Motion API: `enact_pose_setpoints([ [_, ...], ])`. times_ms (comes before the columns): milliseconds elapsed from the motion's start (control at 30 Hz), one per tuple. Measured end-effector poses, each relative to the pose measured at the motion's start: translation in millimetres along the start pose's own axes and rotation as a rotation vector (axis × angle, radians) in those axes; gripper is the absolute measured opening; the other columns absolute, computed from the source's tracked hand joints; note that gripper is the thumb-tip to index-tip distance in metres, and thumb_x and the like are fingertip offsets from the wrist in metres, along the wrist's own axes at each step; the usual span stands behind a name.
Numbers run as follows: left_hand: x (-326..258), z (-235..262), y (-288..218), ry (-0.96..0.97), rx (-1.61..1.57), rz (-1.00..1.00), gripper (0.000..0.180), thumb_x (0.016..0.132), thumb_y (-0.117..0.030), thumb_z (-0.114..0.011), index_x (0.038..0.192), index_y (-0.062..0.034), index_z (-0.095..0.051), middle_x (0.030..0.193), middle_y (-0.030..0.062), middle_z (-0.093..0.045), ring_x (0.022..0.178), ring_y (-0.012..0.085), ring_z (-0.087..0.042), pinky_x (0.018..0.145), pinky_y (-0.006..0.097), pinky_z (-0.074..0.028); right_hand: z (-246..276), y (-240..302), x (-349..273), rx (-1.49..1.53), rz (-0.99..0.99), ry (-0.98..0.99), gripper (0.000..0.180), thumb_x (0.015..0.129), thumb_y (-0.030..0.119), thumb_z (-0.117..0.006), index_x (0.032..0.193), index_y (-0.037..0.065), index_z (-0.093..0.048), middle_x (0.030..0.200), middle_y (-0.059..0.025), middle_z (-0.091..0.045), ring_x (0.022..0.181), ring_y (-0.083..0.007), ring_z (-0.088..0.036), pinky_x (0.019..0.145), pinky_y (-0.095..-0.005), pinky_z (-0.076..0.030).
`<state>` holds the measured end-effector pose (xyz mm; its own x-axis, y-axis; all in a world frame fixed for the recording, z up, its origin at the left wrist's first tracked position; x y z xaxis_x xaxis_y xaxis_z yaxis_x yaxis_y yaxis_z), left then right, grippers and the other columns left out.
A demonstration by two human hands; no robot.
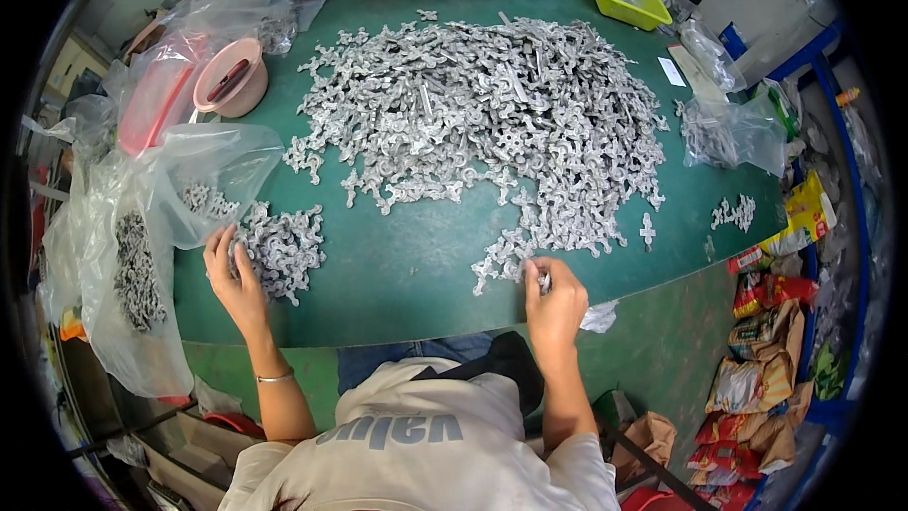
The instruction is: The person sorts small metal cross-shaped parts from a large pile on a green table by hand, picking up individual pieces and moving them into smaller separate piles and bags.
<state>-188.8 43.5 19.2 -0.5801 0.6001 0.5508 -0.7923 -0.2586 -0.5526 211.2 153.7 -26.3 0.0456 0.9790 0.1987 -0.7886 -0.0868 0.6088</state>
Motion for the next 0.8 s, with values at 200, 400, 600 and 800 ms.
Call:
enact_pose_setpoints([
  [200, -7.4, 10.5, -10.3, -0.119, -0.097, 0.016, 0.021, 0.082, -0.001, -0.049, 0.101, 0.0004, -0.058, 0.108, 0.0151, -0.051, 0.100, 0.0274, -0.049, 0.086, 0.035, -0.038, -6.4, -2.9, 0.4, -0.054, -0.034, 0.034, 0.017, 0.070, 0.012, -0.068, 0.078, -0.001, -0.060, 0.071, -0.0150, -0.060, 0.061, -0.0313, -0.057, 0.055, -0.0364, -0.043],
  [400, -22.4, 19.1, -27.2, -0.194, -0.248, 0.020, 0.019, 0.078, 0.007, -0.049, 0.095, 0.0022, -0.058, 0.106, 0.0151, -0.050, 0.102, 0.0266, -0.047, 0.085, 0.035, -0.039, 12.8, 19.4, -0.4, 0.199, -0.023, -0.020, 0.013, 0.068, 0.005, -0.066, 0.077, -0.002, -0.058, 0.067, -0.0132, -0.058, 0.056, -0.0231, -0.055, 0.054, -0.0300, -0.043],
  [600, -56.6, -45.5, -105.2, 0.540, -0.765, 0.060, 0.025, 0.077, 0.009, -0.053, 0.101, 0.0044, -0.056, 0.108, 0.0123, -0.048, 0.090, 0.0182, -0.051, 0.081, 0.029, -0.043, 9.1, 88.4, -16.4, 0.430, 0.277, 0.130, 0.016, 0.064, -0.004, -0.066, 0.079, -0.002, -0.059, 0.072, -0.0105, -0.057, 0.061, -0.0207, -0.057, 0.058, -0.0276, -0.045],
  [800, -88.9, -80.3, -140.0, 0.961, -1.211, 0.325, 0.032, 0.077, 0.010, -0.056, 0.109, 0.0054, -0.054, 0.109, 0.0133, -0.049, 0.092, 0.0166, -0.053, 0.076, 0.025, -0.048, -1.0, 125.5, -32.1, 0.477, 0.440, 0.260, 0.019, 0.063, -0.002, -0.069, 0.081, 0.000, -0.061, 0.075, -0.0098, -0.058, 0.064, -0.0221, -0.059, 0.056, -0.0285, -0.046],
])
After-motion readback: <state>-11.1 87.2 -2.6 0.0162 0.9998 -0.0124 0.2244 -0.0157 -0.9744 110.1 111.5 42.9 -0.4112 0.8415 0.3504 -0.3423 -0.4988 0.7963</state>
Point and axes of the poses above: each hand's wrist, its own x-axis towards the middle knuckle, its own z-axis out of the back of the hand, y = z × x, the point moved 10 cm from there along x, towards the middle knuckle
